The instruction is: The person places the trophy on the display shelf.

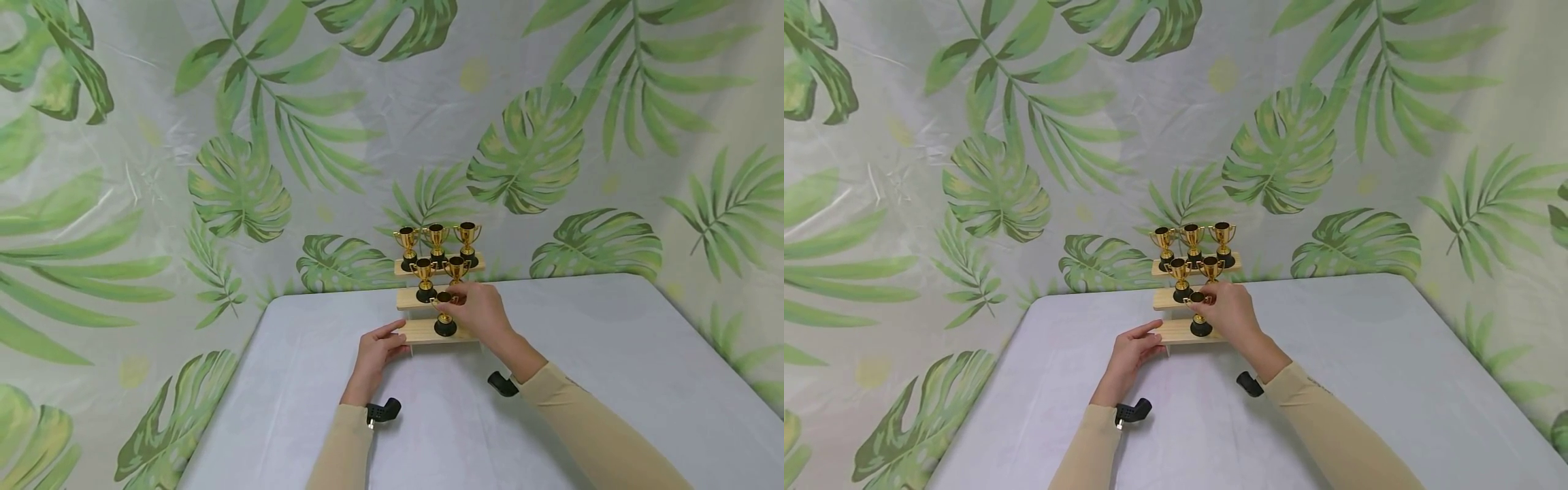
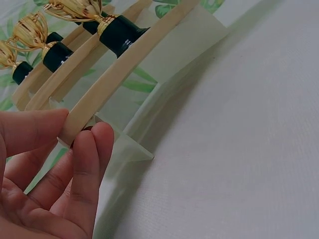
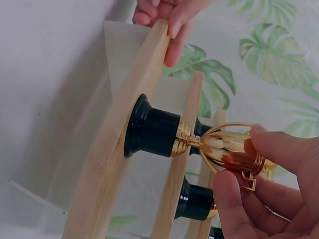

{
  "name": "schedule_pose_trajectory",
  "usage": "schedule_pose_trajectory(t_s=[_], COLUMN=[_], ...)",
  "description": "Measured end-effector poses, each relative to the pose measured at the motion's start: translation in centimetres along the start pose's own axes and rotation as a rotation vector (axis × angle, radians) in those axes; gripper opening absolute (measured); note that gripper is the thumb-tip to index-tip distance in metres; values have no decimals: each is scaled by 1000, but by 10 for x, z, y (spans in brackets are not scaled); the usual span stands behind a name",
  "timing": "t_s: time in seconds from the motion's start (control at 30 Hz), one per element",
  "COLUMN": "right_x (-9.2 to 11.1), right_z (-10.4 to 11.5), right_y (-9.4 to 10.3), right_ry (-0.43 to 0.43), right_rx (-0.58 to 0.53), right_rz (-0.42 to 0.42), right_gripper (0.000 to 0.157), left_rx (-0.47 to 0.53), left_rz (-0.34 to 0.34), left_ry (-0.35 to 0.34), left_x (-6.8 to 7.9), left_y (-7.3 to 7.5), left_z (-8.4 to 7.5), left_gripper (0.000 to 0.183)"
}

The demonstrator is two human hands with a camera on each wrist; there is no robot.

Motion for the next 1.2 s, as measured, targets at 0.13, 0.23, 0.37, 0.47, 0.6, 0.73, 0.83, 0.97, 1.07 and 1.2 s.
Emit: schedule_pose_trajectory(t_s=[0.13, 0.23, 0.37, 0.47, 0.6, 0.73, 0.83, 0.97, 1.07, 1.2], right_x=[0, 0, 0, 0, 0, 0, 0, 0, -2, -4], right_z=[0, 0, 0, 1, 1, -1, -1, -1, -1, -1], right_y=[-1, -2, -2, -1, -2, -2, -2, -1, 1, 6], right_ry=[-12, -11, 24, 67, 105, 99, 88, 87, 95, 97], right_rx=[12, 18, 31, 36, 39, 42, 38, 28, 15, -9], right_rz=[5, 2, -16, -29, -28, -18, -13, -6, 1, 13], right_gripper=[42, 42, 43, 42, 40, 40, 41, 42, 48, 58], left_rx=[6, 0, -3, -7, -33, -61, -67, -71, -79, -91], left_rz=[4, 7, 15, 16, 10, 10, 10, 19, 10, -25], left_ry=[-11, -14, -20, -22, -29, -37, -38, -42, -56, -71], left_x=[-1, -1, -2, -4, -5, -5, -5, -5, -5, -4], left_y=[-1, -1, -2, -2, -2, -3, -2, -2, 1, 6], left_z=[0, 1, -1, -1, -2, -2, -3, -5, -10, -18], left_gripper=[37, 36, 38, 38, 35, 35, 34, 32, 33, 33])
Point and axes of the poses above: each hand's wrist, its own x-axis away from the middle knuckle, its own y-axis out of the back of the hand, z = x × y, the point moved 6 cm from there along -x, towards the middle knuckle, and after that the axes turned 3 degrees about z, right-handed, at the moved point
